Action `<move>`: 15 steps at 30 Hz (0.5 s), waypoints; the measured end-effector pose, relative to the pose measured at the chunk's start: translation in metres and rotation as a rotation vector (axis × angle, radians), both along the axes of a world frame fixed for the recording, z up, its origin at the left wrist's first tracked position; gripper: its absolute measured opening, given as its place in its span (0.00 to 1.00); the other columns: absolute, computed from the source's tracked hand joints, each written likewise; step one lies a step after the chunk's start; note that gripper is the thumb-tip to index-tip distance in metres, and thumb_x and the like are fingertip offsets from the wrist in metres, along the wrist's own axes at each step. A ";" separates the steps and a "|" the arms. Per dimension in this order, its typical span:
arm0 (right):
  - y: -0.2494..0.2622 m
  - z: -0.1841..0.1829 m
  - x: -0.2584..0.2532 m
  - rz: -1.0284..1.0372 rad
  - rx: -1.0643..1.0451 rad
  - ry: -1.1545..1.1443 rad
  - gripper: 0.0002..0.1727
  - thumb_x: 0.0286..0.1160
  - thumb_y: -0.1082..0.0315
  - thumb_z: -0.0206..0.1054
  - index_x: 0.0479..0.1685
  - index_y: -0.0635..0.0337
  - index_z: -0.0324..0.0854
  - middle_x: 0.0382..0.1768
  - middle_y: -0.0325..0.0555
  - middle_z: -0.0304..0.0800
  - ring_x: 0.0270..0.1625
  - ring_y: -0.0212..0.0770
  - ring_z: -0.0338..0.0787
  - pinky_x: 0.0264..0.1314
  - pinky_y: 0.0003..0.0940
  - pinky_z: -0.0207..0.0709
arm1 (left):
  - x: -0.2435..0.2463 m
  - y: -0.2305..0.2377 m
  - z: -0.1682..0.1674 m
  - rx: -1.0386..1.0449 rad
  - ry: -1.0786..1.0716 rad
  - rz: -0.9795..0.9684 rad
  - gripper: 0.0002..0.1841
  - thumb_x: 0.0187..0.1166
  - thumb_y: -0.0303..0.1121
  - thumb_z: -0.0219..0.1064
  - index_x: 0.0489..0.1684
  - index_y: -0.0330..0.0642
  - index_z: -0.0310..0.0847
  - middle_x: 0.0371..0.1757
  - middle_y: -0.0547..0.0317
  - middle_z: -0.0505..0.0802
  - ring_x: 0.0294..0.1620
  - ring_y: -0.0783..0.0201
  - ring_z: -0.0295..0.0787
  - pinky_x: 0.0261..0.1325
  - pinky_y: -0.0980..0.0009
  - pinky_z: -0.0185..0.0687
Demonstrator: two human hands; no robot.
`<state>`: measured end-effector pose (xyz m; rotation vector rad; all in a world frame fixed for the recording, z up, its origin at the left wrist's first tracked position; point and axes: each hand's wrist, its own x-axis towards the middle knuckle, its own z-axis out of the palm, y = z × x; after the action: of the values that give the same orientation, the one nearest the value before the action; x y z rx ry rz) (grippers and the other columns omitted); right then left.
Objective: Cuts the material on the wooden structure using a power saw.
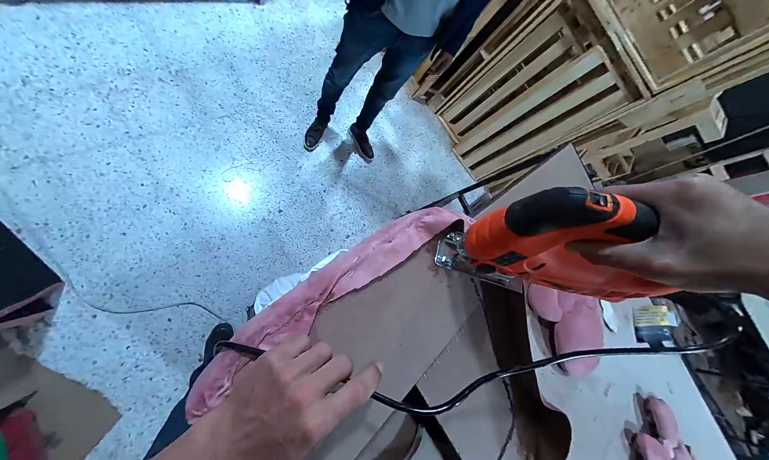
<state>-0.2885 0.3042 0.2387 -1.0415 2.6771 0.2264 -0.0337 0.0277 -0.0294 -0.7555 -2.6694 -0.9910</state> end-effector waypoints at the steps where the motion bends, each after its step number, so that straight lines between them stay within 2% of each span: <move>1: 0.004 -0.002 -0.002 0.017 -0.018 -0.001 0.12 0.49 0.42 0.70 0.23 0.36 0.82 0.13 0.23 0.78 0.14 0.25 0.77 0.13 0.35 0.70 | 0.000 0.001 -0.001 0.000 0.008 -0.006 0.19 0.83 0.34 0.61 0.71 0.57 0.82 0.39 0.57 0.91 0.34 0.54 0.87 0.35 0.58 0.79; 4: 0.009 -0.003 -0.006 0.002 -0.024 -0.024 0.12 0.48 0.42 0.75 0.23 0.34 0.84 0.13 0.23 0.81 0.12 0.26 0.79 0.10 0.34 0.73 | 0.000 0.004 -0.003 -0.011 0.028 -0.014 0.19 0.84 0.35 0.60 0.71 0.57 0.82 0.38 0.58 0.91 0.33 0.55 0.86 0.34 0.59 0.78; 8: 0.007 -0.002 -0.007 0.082 -0.019 0.003 0.14 0.49 0.40 0.73 0.20 0.35 0.80 0.11 0.23 0.77 0.11 0.24 0.77 0.09 0.32 0.70 | 0.000 0.005 -0.004 -0.008 0.043 0.004 0.20 0.83 0.34 0.59 0.73 0.57 0.81 0.37 0.59 0.90 0.31 0.56 0.85 0.32 0.60 0.76; 12: -0.008 0.003 -0.002 0.166 0.018 0.039 0.14 0.47 0.44 0.70 0.20 0.41 0.78 0.11 0.26 0.73 0.14 0.29 0.76 0.13 0.39 0.66 | 0.001 0.006 -0.002 -0.003 0.049 0.008 0.21 0.83 0.34 0.58 0.74 0.56 0.80 0.38 0.57 0.91 0.31 0.55 0.85 0.32 0.60 0.77; 15: -0.011 0.004 -0.001 0.196 0.017 0.041 0.14 0.48 0.45 0.70 0.20 0.42 0.79 0.10 0.26 0.72 0.13 0.29 0.75 0.12 0.38 0.65 | 0.001 0.006 0.000 0.013 0.047 0.004 0.21 0.84 0.34 0.58 0.74 0.56 0.80 0.36 0.57 0.90 0.29 0.55 0.84 0.31 0.60 0.76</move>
<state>-0.2893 0.2937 0.2428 -1.3087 2.6030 0.3111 -0.0325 0.0338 -0.0296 -0.7612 -2.6211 -0.9762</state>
